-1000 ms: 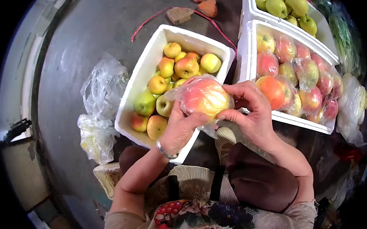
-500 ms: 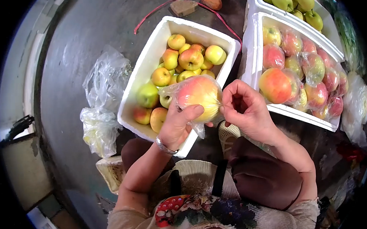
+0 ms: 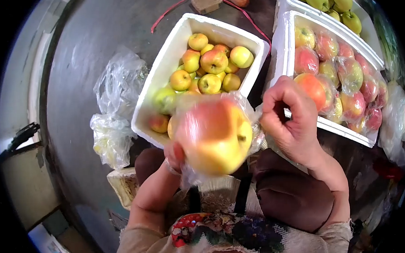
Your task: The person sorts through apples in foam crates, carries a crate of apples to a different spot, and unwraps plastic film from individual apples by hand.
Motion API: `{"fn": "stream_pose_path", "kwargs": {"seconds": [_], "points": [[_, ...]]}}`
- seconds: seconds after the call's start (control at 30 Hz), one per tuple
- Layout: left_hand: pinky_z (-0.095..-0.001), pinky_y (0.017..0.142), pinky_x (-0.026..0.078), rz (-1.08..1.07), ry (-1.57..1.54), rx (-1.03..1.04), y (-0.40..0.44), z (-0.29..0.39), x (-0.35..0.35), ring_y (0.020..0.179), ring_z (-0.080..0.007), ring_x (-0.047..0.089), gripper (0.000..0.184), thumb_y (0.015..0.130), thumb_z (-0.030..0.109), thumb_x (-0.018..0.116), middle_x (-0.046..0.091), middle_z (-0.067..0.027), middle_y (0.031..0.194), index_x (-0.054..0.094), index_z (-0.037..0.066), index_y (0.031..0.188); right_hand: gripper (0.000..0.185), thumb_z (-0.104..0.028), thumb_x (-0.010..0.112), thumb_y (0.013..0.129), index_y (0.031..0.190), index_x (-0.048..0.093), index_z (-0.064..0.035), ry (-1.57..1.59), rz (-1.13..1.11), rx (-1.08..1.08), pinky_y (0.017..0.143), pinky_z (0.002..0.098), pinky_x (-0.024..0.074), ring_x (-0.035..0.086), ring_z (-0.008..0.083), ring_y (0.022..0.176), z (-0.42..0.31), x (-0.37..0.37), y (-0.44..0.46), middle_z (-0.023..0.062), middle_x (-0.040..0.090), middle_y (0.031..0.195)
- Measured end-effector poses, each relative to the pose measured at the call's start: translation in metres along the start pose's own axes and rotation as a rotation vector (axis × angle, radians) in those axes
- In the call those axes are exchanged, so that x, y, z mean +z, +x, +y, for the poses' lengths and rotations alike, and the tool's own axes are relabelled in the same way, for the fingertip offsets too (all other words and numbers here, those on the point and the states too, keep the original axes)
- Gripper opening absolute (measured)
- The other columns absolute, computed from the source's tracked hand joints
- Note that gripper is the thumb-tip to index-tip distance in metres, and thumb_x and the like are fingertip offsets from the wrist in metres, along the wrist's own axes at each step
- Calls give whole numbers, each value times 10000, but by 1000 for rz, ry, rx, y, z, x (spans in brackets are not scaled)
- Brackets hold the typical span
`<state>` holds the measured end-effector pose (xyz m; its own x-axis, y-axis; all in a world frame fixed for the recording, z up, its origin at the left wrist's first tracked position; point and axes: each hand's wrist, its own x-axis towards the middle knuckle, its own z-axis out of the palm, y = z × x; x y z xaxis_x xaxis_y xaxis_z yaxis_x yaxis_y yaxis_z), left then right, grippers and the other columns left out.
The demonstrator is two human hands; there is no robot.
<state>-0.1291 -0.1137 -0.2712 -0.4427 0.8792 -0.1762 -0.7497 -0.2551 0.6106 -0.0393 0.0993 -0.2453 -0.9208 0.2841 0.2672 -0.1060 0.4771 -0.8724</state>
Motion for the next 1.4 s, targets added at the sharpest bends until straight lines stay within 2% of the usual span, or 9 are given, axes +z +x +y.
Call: {"fn": "stream_pose_path", "kwargs": {"seconds": [0.13,0.47,0.6,0.87,1.0,1.13,1.23,1.37,1.4], "points": [[-287,404,478,-253,-315,45,17,-10,-29,566,-218,616,1185,689,918,493,592,-293,1166,301,68,1492,192,-25,642,805,961,536,-65,-343,-236,-59,598,409,501,611,311,716,21,9,-8,124,564,880],[-321,369,391,111,-225,-79,23,-2,-32,531,-258,548,981,810,897,252,629,-163,1092,440,136,1400,501,-106,740,771,1247,591,-68,-119,-115,-185,910,382,489,586,330,1052,8,-5,3,152,583,1124],[-290,341,384,359,32,-72,32,-9,-14,483,-226,540,825,937,766,188,651,-147,996,447,124,1384,773,-194,837,772,1414,426,-65,339,-272,176,1015,378,441,532,255,1214,6,13,-2,118,529,1321],[-268,424,473,337,159,153,17,-16,-20,627,-159,636,354,1053,266,452,676,-108,1012,537,22,1295,1011,-193,886,713,1511,281,-55,594,-177,271,1116,369,365,458,215,1325,12,13,1,97,470,1408],[-396,852,575,290,665,321,1,-3,-34,1024,-249,664,294,974,52,576,676,-134,1077,558,-13,1259,792,-318,743,839,1474,351,-51,1093,-208,464,935,331,476,558,188,1181,8,-12,6,94,547,1342],[-387,869,559,464,675,536,-2,13,-61,999,-239,645,286,938,41,610,654,-126,1112,574,-2,1219,837,-711,408,922,1384,446,-14,1216,-62,461,476,321,552,686,238,737,3,-70,18,231,666,1070],[-276,787,528,564,1156,641,-8,64,-107,948,-176,638,327,984,130,549,657,-105,1121,554,-38,1264,719,-643,442,954,1308,484,-19,935,463,483,316,217,372,660,228,579,6,-99,31,186,669,1021],[-434,1025,417,818,1990,821,-9,93,-143,1243,-348,520,587,881,132,625,525,-204,1365,459,29,1435,563,-632,502,936,1129,592,-111,755,459,629,304,209,276,613,176,488,62,-130,35,85,676,810],[-516,1058,346,1077,2093,500,-16,90,-162,1317,-378,437,690,856,185,649,438,-220,1444,390,86,1487,543,-629,515,932,1122,594,-127,784,451,616,302,210,275,608,172,476,70,-132,37,72,676,797]]}}
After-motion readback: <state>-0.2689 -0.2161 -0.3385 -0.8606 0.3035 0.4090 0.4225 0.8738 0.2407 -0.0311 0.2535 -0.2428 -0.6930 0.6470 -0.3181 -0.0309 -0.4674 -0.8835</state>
